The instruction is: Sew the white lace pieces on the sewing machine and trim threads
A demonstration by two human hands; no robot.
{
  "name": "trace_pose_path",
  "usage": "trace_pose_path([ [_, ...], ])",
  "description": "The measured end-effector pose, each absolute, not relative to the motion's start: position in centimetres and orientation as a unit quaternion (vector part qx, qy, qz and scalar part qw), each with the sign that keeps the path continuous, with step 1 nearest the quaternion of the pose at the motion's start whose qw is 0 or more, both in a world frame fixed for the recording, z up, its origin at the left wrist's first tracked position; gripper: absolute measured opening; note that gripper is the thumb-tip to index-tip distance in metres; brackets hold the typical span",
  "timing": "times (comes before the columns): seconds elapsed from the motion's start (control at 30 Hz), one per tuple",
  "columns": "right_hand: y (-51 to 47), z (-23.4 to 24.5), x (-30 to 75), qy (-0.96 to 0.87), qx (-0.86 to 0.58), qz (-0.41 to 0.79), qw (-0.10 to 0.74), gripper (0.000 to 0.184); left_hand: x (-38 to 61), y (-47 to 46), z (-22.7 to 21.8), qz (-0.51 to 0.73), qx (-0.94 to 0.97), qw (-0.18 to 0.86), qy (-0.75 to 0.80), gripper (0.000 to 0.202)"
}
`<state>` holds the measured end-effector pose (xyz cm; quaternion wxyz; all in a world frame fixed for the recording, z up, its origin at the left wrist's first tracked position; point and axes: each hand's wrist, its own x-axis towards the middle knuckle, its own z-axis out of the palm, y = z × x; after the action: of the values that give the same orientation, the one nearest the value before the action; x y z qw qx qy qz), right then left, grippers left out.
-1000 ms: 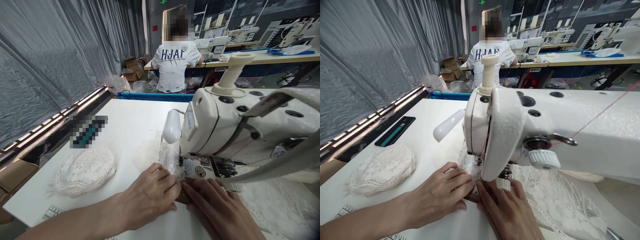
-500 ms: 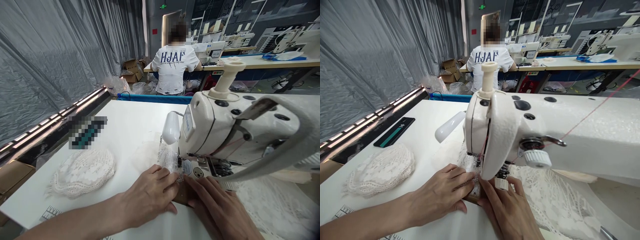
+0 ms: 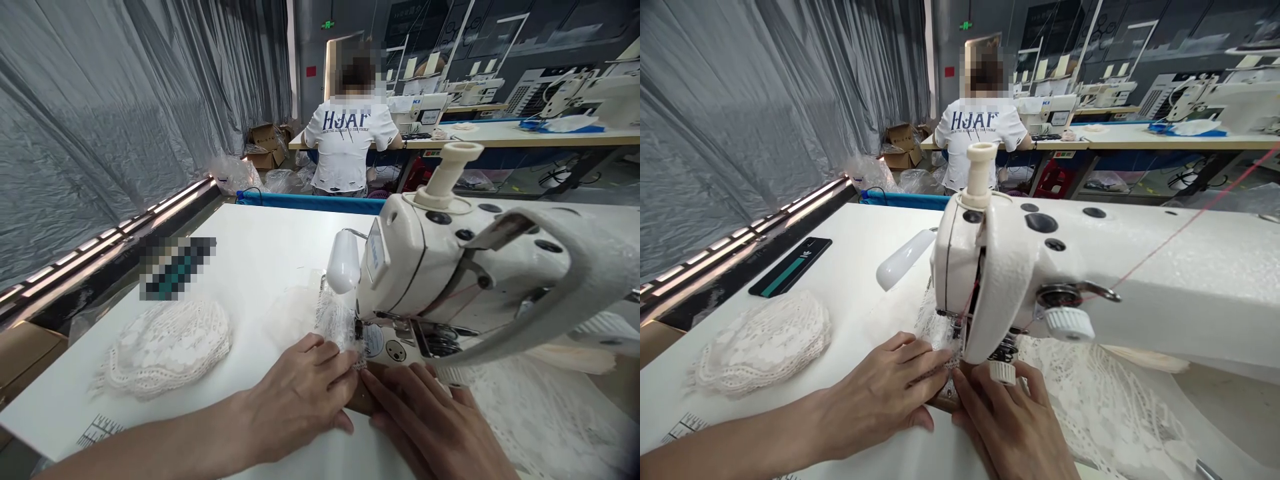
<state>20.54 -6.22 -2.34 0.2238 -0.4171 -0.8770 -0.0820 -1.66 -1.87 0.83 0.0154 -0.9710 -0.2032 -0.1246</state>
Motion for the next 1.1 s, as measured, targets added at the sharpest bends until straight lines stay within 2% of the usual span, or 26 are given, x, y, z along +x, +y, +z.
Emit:
trace_pose_path([
  [0.43, -6.24, -2.99, 20.55, -0.87, -0.438, -0.059, 0.221, 0.03, -1.54, -2.06, 0.98, -0.106, -0.971, 0.027, -0.212, 0.046],
  [0.7, -6.09, -3.16, 21.06, -0.883, -0.41, -0.094, 0.208, 0.03, -1.62, -2.25, 1.01, -0.095, -0.973, 0.033, -0.208, 0.042],
  [1.03, -5.93, -2.55, 20.81, -0.876, -0.41, -0.063, 0.244, 0.022, -1.61, -1.99, 1.06, -0.11, -0.972, 0.024, -0.205, 0.04],
  [1.1, -5.87, -2.46, 20.83, -0.868, -0.428, -0.067, 0.244, 0.025, -1.61, -1.95, 1.0, -0.112, -0.972, 0.026, -0.204, 0.04],
])
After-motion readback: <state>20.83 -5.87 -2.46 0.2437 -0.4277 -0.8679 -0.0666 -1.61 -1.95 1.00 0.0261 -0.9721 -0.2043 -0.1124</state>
